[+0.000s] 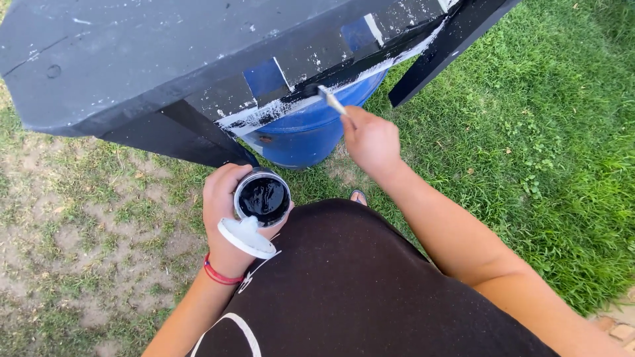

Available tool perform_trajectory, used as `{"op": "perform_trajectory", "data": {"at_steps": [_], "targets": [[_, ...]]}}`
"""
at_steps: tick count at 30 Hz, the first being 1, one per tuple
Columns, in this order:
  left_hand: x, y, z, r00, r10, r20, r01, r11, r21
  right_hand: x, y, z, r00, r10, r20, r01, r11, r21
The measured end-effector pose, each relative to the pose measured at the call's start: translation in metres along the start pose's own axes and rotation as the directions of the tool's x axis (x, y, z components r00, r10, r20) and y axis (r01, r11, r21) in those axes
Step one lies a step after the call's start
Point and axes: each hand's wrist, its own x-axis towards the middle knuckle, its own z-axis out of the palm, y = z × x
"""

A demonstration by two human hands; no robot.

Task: Painting a wooden chair with black paint using a brush while it sits on a blue barrel.

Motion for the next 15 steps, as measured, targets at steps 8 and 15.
{"op": "perform_trajectory", "data": {"at_steps": [8, 15], "targets": [[-0.001, -0.008, 0.002, 1.0, -0.015, 0.0, 0.015, 0.988, -0.152, -0.028, -0.011, -0.104, 0.958, 0.118, 0.26, -0.22, 0.886, 0.408], [0.001, -0.014, 0.011, 0.993, 0.075, 0.094, -0.063, 0.99, -0.124, -0.078, 0.009, -0.188, 0.982, -0.121, 0.145, -0.061, 0.523, 0.85]]}}
